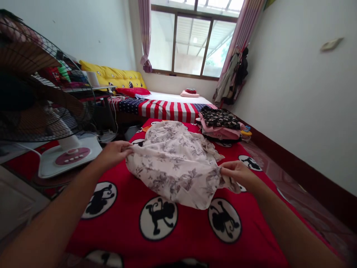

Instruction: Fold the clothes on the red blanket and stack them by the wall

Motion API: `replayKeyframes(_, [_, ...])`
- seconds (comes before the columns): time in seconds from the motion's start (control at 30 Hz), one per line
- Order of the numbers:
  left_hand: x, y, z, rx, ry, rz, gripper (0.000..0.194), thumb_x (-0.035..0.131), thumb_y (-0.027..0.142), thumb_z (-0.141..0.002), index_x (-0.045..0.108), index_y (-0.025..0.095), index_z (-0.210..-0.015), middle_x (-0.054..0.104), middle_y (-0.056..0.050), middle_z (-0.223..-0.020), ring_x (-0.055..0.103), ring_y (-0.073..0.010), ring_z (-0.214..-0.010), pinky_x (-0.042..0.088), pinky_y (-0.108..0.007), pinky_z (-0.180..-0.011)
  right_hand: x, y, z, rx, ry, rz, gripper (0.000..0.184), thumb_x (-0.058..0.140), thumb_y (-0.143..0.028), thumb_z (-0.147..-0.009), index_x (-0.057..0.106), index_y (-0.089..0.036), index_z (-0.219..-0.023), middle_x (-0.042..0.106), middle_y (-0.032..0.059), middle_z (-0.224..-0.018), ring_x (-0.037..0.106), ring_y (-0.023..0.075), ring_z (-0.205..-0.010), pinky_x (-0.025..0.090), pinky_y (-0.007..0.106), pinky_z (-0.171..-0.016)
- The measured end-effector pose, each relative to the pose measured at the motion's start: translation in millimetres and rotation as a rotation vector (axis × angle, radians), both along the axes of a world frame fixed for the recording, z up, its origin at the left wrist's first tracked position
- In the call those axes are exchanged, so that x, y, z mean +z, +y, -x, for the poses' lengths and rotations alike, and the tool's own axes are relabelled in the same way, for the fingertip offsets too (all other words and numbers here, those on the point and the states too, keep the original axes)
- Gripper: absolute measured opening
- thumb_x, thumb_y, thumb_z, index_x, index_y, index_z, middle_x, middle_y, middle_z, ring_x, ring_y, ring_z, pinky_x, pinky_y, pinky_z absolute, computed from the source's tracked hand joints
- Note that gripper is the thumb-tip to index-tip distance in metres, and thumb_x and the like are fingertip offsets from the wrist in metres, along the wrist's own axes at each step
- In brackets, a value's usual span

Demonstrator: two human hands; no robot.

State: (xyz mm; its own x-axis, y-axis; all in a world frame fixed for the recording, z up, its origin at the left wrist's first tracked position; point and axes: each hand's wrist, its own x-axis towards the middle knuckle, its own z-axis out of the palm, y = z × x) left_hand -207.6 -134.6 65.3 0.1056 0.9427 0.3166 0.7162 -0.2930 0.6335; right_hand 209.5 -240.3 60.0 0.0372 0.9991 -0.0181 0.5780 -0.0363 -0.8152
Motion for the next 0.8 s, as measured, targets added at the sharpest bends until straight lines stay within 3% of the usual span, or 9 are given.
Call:
replayKeyframes(0.1, [-28.3, 3.4, -20.6, 0.054, 0.142, -0.248, 0.022, 0.056, 0.027, -0.076, 0.072, 0.019, -0.088, 0.064, -0.01, -0.108, 0.058, -0.0283, -0.104, 0.044, -0.04, -0.096, -28.6, 22.4, -5.5, -0.236, -0.27, -0.238, 0.021, 0.059, -0.031, -0.069, 0.072, -0.017, -0.078, 0.071, 0.0086, -0.081, 0.065, 0.0262, -0.078, 0.05, 0.037, -0.072])
replayKeyframes(0.17, [-42.6, -11.4, -38.9, -0.081, 0.123, -0.299, 0.023, 0.052, 0.028, -0.082, 0.071, 0.02, -0.093, 0.064, -0.01, -0.112, 0.056, -0.0266, -0.109, 0.041, -0.04, -0.1, -42.0, 22.8, 2.8, -0.266, -0.354, -0.446, 0.027, 0.056, -0.024, -0.071, 0.071, -0.019, -0.094, 0.069, 0.0103, -0.104, 0.062, 0.0277, -0.1, 0.047, 0.041, -0.09])
replayKeyframes(0.23, [-52.3, -32.9, -55.0, -0.344, 0.116, -0.181, 0.024, 0.051, 0.03, -0.086, 0.071, 0.02, -0.094, 0.066, -0.008, -0.106, 0.06, -0.0232, -0.102, 0.045, -0.036, -0.095, -48.9, 10.0, 19.4, -0.082, -0.309, -0.528, 0.027, 0.054, -0.023, -0.077, 0.068, -0.021, -0.101, 0.065, 0.009, -0.115, 0.059, 0.0247, -0.109, 0.043, 0.04, -0.097])
replayKeyframes(0.3, [-59.2, -52.1, -65.8, -0.575, 0.149, -0.02, 0.023, 0.053, 0.033, -0.086, 0.072, 0.021, -0.093, 0.068, -0.007, -0.099, 0.062, -0.0207, -0.093, 0.048, -0.032, -0.088, -51.8, -10.0, 39.6, 0.23, -0.259, -0.444, 0.025, 0.061, -0.027, -0.079, 0.067, -0.023, -0.103, 0.065, 0.0069, -0.114, 0.059, 0.0225, -0.107, 0.045, 0.036, -0.095])
replayKeyframes(0.37, [-65.9, -62.8, -70.2, -0.664, 0.225, 0.056, 0.022, 0.057, 0.034, -0.084, 0.072, 0.022, -0.095, 0.068, -0.006, -0.097, 0.062, -0.0205, -0.09, 0.048, -0.031, -0.085, -55.2, -29.5, 58.9, 0.478, -0.287, -0.325, 0.039, 0.074, -0.032, -0.071, 0.066, -0.024, -0.108, 0.065, 0.0065, -0.116, 0.059, 0.0243, -0.107, 0.046, 0.037, -0.094])
replayKeyframes(0.5, [-81.5, -60.2, -66.7, -0.519, 0.364, -0.014, 0.048, 0.067, 0.04, -0.076, 0.063, 0.02, -0.12, 0.061, -0.012, -0.123, 0.055, -0.0295, -0.113, 0.042, -0.041, -0.099, -74.0, -49.5, 85.5, 0.543, -0.452, -0.301, 0.064, 0.084, -0.031, -0.06, 0.06, -0.026, -0.12, 0.06, 0.0077, -0.123, 0.053, 0.0291, -0.111, 0.041, 0.044, -0.096])
replayKeyframes(0.6, [-89.9, -51.9, -61.9, -0.382, 0.386, -0.007, 0.071, 0.071, 0.047, -0.07, 0.053, 0.017, -0.133, 0.054, -0.017, -0.133, 0.049, -0.0345, -0.123, 0.036, -0.047, -0.105, -91.6, -47.5, 93.9, 0.509, -0.484, -0.386, 0.04, 0.074, -0.022, -0.073, 0.062, -0.025, -0.111, 0.061, 0.0056, -0.116, 0.053, 0.025, -0.105, 0.041, 0.04, -0.092])
replayKeyframes(0.7, [-90.7, -51.2, -58.2, -0.351, 0.331, 0.104, 0.075, 0.074, 0.044, -0.068, 0.051, 0.018, -0.135, 0.059, -0.014, -0.129, 0.054, -0.0317, -0.117, 0.039, -0.042, -0.101, -101.0, -40.4, 95.6, 0.428, -0.447, -0.453, 0.009, 0.057, -0.014, -0.084, 0.063, -0.021, -0.087, 0.064, 0.0048, -0.098, 0.055, 0.0199, -0.092, 0.042, 0.033, -0.082])
replayKeyframes(0.8, [-82.4, -63.5, -55.2, -0.445, 0.245, 0.249, 0.065, 0.074, 0.036, -0.067, 0.057, 0.021, -0.128, 0.067, -0.008, -0.113, 0.062, -0.0251, -0.099, 0.046, -0.034, -0.088, -99.4, -36.1, 94.6, 0.259, -0.355, -0.405, 0.018, 0.052, -0.02, -0.089, 0.055, -0.019, -0.071, 0.059, 0.0022, -0.077, 0.054, 0.0152, -0.072, 0.04, 0.026, -0.067])
